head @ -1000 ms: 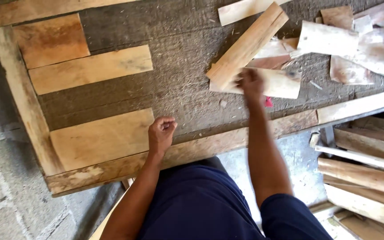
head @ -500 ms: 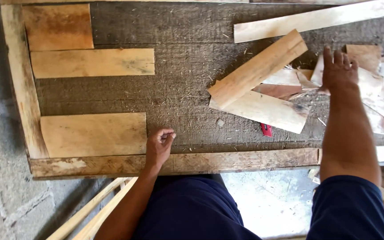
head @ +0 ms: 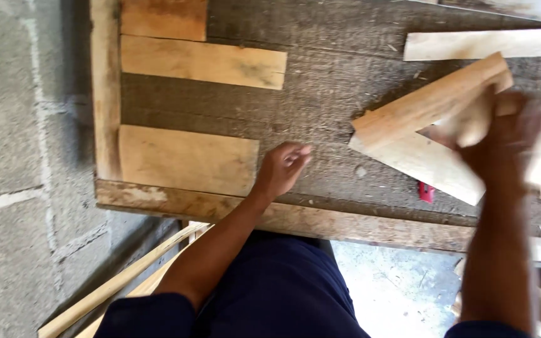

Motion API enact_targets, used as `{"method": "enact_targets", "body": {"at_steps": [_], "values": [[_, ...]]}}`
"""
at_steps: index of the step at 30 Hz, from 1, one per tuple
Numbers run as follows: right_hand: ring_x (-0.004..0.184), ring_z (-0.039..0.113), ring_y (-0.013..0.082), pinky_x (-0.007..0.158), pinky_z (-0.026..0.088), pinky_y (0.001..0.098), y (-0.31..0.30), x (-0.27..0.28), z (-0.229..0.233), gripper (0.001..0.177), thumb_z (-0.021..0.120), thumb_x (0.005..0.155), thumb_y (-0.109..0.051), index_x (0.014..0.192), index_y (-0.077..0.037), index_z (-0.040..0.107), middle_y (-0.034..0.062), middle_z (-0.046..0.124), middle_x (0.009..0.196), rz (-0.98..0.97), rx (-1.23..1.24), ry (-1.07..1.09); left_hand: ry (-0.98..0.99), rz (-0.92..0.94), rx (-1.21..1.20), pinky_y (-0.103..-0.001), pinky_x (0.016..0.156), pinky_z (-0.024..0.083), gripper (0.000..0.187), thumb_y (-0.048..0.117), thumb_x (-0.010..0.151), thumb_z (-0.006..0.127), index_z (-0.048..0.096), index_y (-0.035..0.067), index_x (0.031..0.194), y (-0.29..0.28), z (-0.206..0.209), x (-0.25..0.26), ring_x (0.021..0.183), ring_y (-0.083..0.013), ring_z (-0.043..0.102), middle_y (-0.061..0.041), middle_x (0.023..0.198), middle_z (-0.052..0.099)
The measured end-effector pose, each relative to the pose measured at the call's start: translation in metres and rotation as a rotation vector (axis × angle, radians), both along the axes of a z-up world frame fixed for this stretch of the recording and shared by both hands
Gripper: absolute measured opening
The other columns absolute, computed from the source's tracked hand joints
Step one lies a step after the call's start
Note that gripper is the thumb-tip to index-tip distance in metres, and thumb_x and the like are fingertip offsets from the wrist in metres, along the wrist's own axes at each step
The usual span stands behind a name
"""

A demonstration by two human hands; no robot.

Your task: Selecting wood shingles and trimming a piece of wood with a knife.

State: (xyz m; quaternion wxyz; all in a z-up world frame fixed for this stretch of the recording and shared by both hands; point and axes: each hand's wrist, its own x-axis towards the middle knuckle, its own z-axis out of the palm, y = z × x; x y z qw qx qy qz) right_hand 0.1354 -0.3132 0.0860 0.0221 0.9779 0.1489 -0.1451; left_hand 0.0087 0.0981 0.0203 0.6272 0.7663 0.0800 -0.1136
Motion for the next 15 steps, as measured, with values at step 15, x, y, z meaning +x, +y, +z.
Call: {"method": "enact_targets", "body": {"at_steps": [15], "values": [[0.143, 0.033, 0.0433, 0.115, 0.018, 0.0689, 0.407, -0.085, 0.029, 0.112, 0.092, 0.065, -0.048, 0.153, -0.011, 0.034, 0.0264, 0.037, 0.152, 0.160, 0.335, -0.196, -0.167, 0.572, -0.503, -0.027, 0.080, 0.058, 0.032, -0.008, 0.093, 0.067, 0.068, -0.001, 0.124, 0.226, -0.059, -0.020, 0.090, -0.0111, 0.065, -0.003, 0.103, 0.069]]}}
